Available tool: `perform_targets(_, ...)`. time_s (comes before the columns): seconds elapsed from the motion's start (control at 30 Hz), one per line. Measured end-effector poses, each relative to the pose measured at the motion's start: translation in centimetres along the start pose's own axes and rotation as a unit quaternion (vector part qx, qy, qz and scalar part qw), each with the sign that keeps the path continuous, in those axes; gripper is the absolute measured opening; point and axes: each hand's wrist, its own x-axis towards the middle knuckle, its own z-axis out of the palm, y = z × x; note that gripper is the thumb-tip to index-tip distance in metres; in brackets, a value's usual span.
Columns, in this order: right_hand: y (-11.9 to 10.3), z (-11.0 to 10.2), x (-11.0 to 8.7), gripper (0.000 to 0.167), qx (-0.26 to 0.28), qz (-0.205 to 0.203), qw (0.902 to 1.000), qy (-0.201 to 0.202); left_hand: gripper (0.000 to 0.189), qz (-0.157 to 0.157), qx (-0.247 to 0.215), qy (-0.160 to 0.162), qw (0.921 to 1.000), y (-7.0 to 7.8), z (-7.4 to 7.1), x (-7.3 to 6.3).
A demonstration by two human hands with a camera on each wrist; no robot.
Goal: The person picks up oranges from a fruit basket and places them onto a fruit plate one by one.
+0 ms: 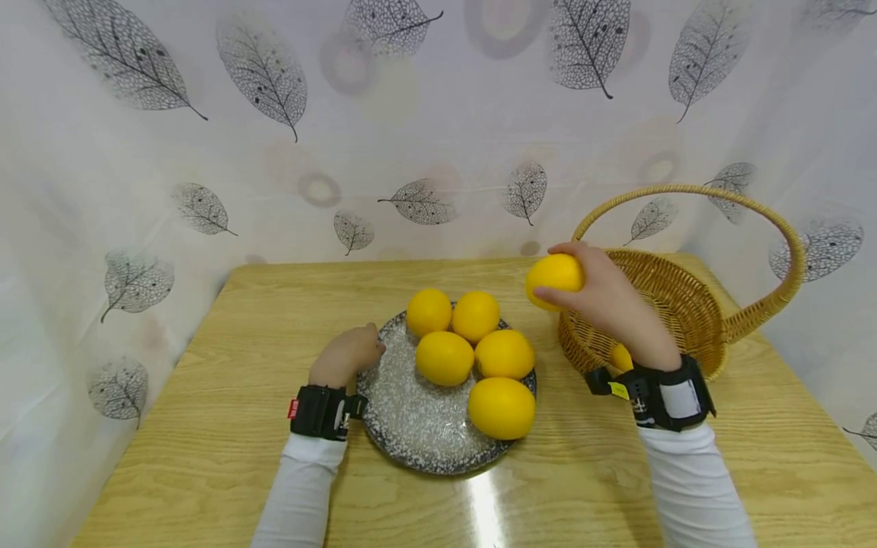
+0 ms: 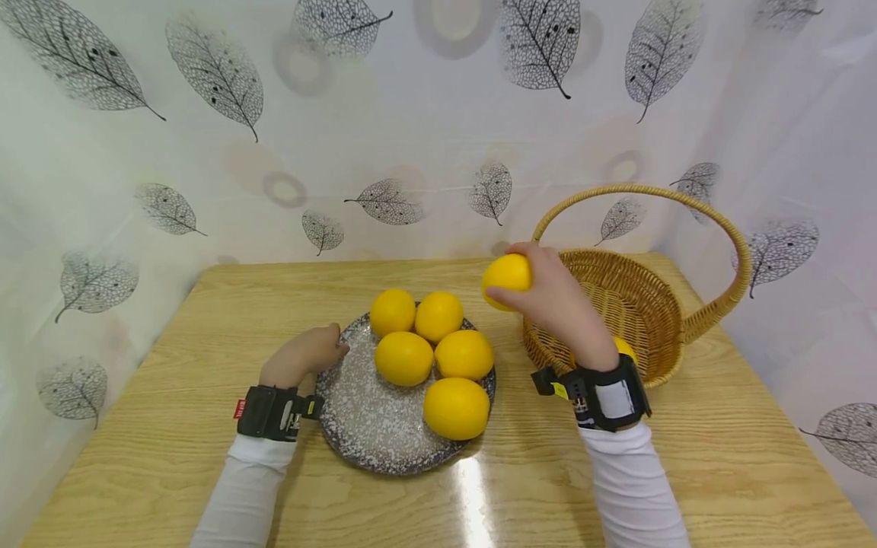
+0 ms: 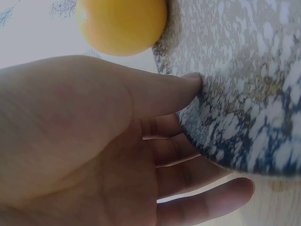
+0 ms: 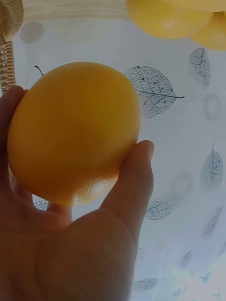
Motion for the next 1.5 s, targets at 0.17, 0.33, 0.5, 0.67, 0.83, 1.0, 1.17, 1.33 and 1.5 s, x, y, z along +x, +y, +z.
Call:
perform_targets(0.17, -0.6, 0.5, 0.0, 0.073, 0.003, -0.014, 0.9999, -0.006, 0.047, 0.001, 0.0, 0.0, 1.0, 0.0, 0.0, 0.2)
perform_targets(0.33, -1.0, 1.2, 0.0, 0.072, 0.003, -0.02, 0.9997, -0.015, 0.047, 0.001, 0.003, 0.001, 1.0, 0.0, 0.1, 0.2)
perform_targets(0.5, -1.3, 1.7, 0.0, 0.074, 0.012, -0.02, 0.9994, -0.025, 0.048, 0.002, -0.001, 0.003, 1.0, 0.0, 0.0, -0.1)
perform_targets(0.67, -1.4, 2.1, 0.2, 0.073, 0.002, -0.016, 0.9992, -0.037, 0.048, 0.002, -0.004, 0.002, 1.0, 0.0, -0.1, -0.2)
perform_targets(0.83, -1.6, 2.6, 0.4, 0.072, 0.003, -0.017, 0.9987, -0.048, 0.048, -0.005, -0.005, 0.0, 1.0, 0.1, -0.2, -0.1)
perform_targets(1.0, -1.8, 3.2, 0.6, 0.071, -0.002, -0.024, 0.998, -0.058, 0.047, -0.01, -0.002, -0.003, 0.9999, 0.2, -0.2, -0.1)
perform_targets(1.17, -2.2, 3.7, 0.5, 0.069, -0.01, -0.034, 0.9973, -0.064, 0.049, -0.012, -0.001, -0.006, 0.9999, 0.3, -0.3, -0.2)
perform_targets(1.33, -2.4, 4.0, 0.6, 0.066, -0.013, -0.038, 0.9969, -0.067, 0.048, -0.009, 0.001, -0.006, 0.9999, 0.4, -0.4, -0.2)
perform_targets(1.5, -2.6, 4.2, 0.6, 0.062, -0.019, -0.039, 0.9964, -0.073, 0.048, -0.01, 0.0, -0.008, 0.9999, 0.4, -0.4, -0.4)
